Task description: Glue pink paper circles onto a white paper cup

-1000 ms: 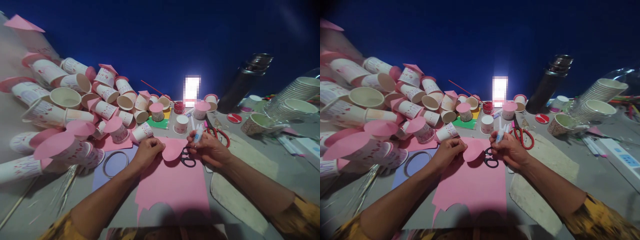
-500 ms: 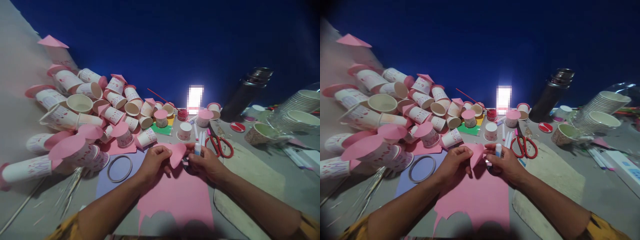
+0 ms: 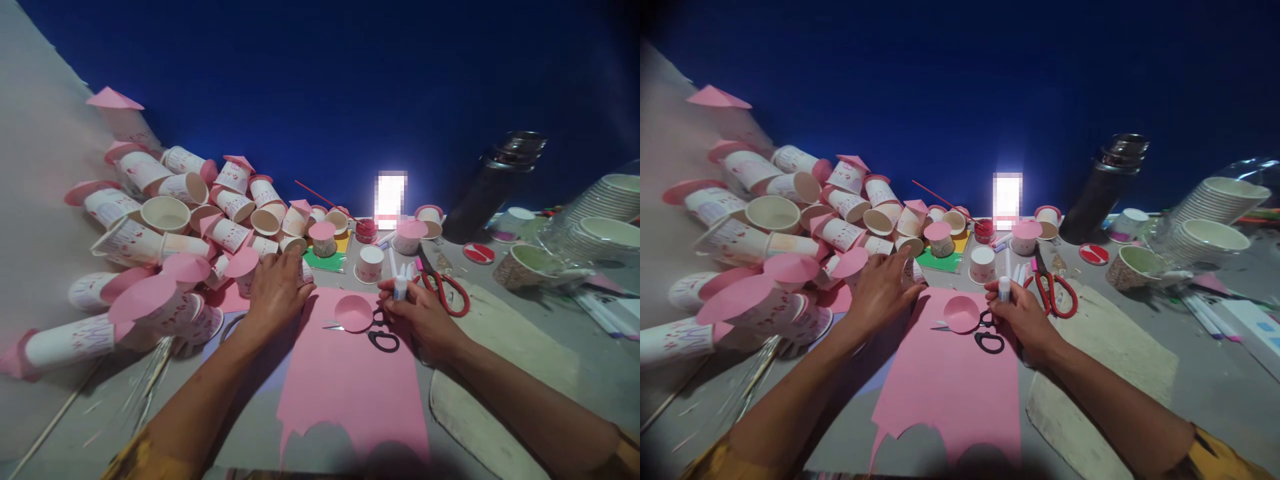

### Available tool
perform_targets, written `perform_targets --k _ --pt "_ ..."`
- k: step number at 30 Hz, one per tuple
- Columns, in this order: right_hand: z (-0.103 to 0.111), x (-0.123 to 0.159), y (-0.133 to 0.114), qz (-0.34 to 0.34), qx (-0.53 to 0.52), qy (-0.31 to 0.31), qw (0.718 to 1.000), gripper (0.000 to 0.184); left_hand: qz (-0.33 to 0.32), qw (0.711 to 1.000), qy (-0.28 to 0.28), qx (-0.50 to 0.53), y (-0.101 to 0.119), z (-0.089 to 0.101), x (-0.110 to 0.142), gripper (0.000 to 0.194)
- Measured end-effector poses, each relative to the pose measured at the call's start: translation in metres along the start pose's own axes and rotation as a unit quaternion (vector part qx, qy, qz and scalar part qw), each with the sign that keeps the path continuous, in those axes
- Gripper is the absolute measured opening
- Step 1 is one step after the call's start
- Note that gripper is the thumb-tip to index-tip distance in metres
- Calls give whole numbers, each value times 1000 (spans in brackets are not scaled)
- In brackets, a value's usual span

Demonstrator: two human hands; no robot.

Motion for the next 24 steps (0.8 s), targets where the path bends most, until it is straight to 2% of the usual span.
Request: perform_targets --k 2,4,6,7,8,9,10,12,14,15,16,18,21,24 --pt "0 1 0 -1 20 1 1000 36 -1 999 -23 -49 -3 -7 -1 64" --pt "0 1 0 -2 33 3 999 37 4 998 -9 -60 -2 -5 -3 60" --pt "0 2 0 -5 42 3 999 38 34 999 24 15 -1 5 -5 60" --pt "-1 3 0 -7 45 2 999 38 65 993 34 93 -1 9 -5 62" --pt "-2 5 0 -6 51 -1 999 38 106 975 36 191 -2 10 -4 65" --pt "-4 7 -2 0 61 -9 998 39 154 942 24 298 -2 7 -1 67" --pt "-7 10 -5 12 80 -20 997 39 205 894 1 398 -1 0 4 68" --pt "-14 18 -10 49 131 -45 989 41 295 783 -59 544 7 -20 20 64" --pt "-20 25 -14 73 165 -60 982 47 348 709 -104 605 18 -39 39 58" --pt "-21 27 -14 72 164 -59 982 52 359 689 -122 618 24 -47 47 57" --pt "-21 28 -13 65 155 -53 984 58 361 680 -127 626 28 -52 54 57" --pt "-20 28 -11 47 130 -39 990 65 360 681 -126 625 34 -59 64 59" --pt "-19 26 -10 49 126 -42 990 65 359 689 -116 619 36 -62 70 60" --pt "-18 24 -11 48 102 -62 992 64 362 672 -114 635 37 -62 70 56"
Point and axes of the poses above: each hand's wrist, its own x-axis away from the middle knuckle, its own z-axis out of the back of the hand, y = z × x, the point moved 8 cm from there along -x, towards the middle knuckle, and after that the axes turned 9 degrees about y, right-handed, at the moved point
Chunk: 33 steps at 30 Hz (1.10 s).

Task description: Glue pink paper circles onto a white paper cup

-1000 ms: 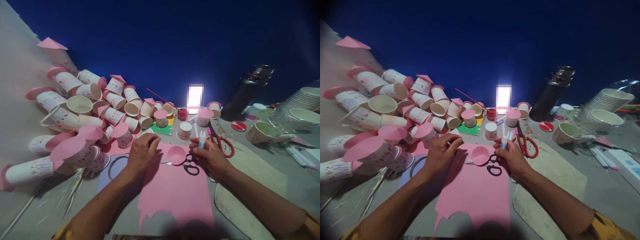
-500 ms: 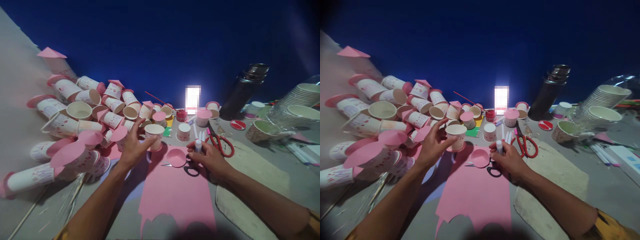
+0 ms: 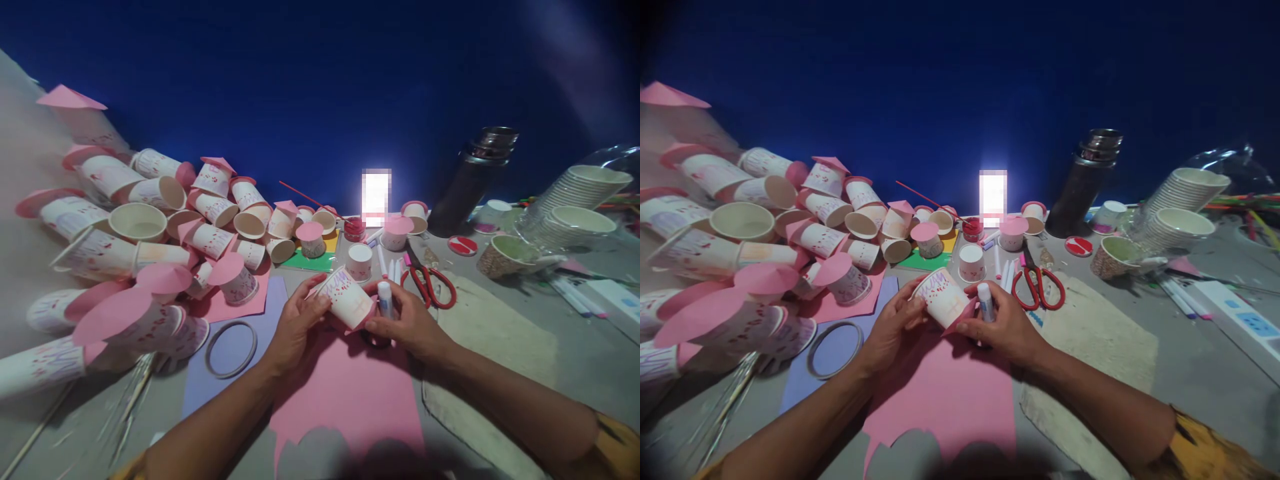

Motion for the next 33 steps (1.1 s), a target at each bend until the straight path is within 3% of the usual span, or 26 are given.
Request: perform_targets --k 4,9,14,21,24,29,33 --pt "-1 -1 2 -19 -48 -29 998 59 32 998 -10 48 -3 0 -1 44" --pt "4 -5 1 -27 -65 -20 997 52 122 988 18 91 -5 3 -5 38" --pt "12 -6 -1 -21 -39 15 999 44 65 978 107 168 31 24 -22 31" --pt "10 -4 2 -61 -93 26 993 45 76 961 187 191 28 54 -40 44" --pt "15 -8 1 -48 -73 31 996 46 69 958 181 210 26 54 -39 50" --pt "23 -15 3 -29 -38 25 999 46 103 959 142 221 26 49 -32 86" --pt "28 -18 0 0 -6 42 999 47 117 969 124 180 26 46 -22 85"
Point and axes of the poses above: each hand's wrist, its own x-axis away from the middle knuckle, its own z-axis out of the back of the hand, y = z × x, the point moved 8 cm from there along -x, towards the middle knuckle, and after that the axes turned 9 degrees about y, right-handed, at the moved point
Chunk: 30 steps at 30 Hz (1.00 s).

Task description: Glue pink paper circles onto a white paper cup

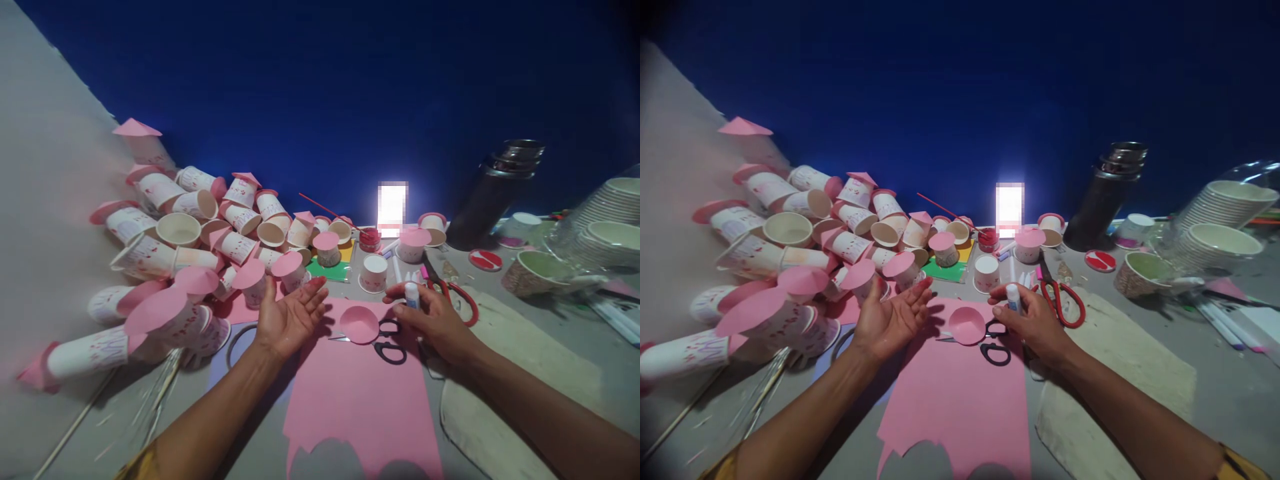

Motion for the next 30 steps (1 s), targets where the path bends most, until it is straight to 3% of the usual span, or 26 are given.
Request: perform_targets --k 3,5,7,10,11,13,16,19,21,24,27,30 --pt "6 -5 -1 -3 10 38 999 47 13 996 -44 -71 -15 -11 11 64" --pt "13 -10 0 -10 -4 73 997 48 -14 980 -75 -186 -27 -25 12 40" --pt "20 -16 0 3 -17 101 995 48 -125 937 -90 -314 -27 -43 5 32" --pt "25 -23 1 18 -11 106 994 46 -344 831 -77 -429 -16 -78 -12 54" --pt "25 -25 2 21 -2 100 995 45 -378 800 -88 -457 -19 -90 -21 60" --pt "25 -27 -1 41 28 87 995 40 -403 772 -97 -482 -25 -105 -40 62" --pt "23 -27 -12 83 55 73 992 42 -365 775 -124 -500 -37 -116 -57 45" --pt "32 -27 -22 96 10 107 989 59 -325 805 -150 -473 -34 -116 -44 39" --pt "41 -28 -27 92 -9 137 986 61 -208 883 -196 -372 -32 -109 -28 26" --pt "47 -28 -28 83 23 143 986 53 -96 945 -185 -252 -19 -89 -4 18" --pt "48 -27 -25 81 49 133 987 52 -72 966 -157 -195 -8 -65 13 32" --pt "45 -27 -20 73 16 121 990 52 -83 965 -149 -200 -5 -48 21 31"
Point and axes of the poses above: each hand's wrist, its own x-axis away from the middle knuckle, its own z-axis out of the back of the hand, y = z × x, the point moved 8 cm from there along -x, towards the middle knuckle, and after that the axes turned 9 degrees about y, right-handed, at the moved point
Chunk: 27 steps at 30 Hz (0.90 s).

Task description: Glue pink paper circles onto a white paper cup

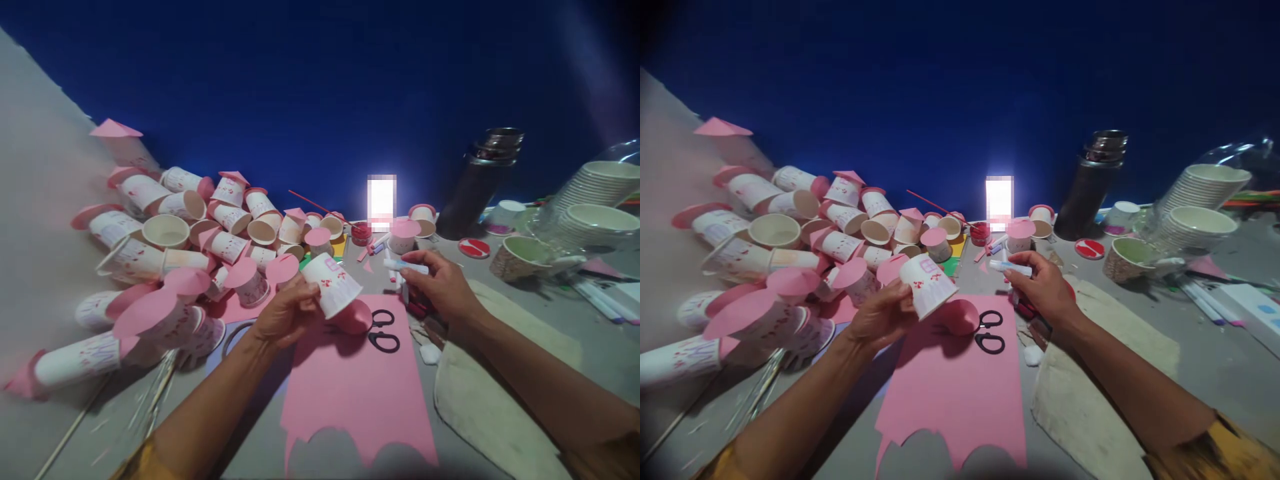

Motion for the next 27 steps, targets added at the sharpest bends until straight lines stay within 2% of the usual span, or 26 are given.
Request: perform_targets --k 2,6,8,10,13,15,19,21,23,27 --pt "-6 1 3 -21 -40 -21 999 49 -1 1000 -5 -18 -4 5 5 29" --pt "-20 7 4 -58 -113 -63 990 43 -16 998 -33 -50 -9 5 6 41" --pt "-22 12 1 -60 -122 -68 988 42 -49 995 -36 -80 -6 3 5 45" --pt "-21 20 -5 -39 -111 -63 991 42 -115 982 -11 -149 1 3 6 46" --pt "-18 37 -15 5 -35 -40 999 39 -220 938 55 -264 13 3 13 49" --pt "-18 49 -24 46 31 -28 998 36 -258 917 68 -295 16 -1 18 53" --pt "-25 67 -48 168 118 -39 978 28 -292 897 30 -330 12 -10 21 53" --pt "-30 71 -56 218 145 -57 963 25 -312 877 9 -365 10 -14 22 49" --pt "-37 74 -60 254 162 -90 949 24 -334 846 -18 -415 6 -18 24 46" --pt "-49 83 -62 305 173 -150 924 18 -373 763 -64 -523 -5 -26 29 51"
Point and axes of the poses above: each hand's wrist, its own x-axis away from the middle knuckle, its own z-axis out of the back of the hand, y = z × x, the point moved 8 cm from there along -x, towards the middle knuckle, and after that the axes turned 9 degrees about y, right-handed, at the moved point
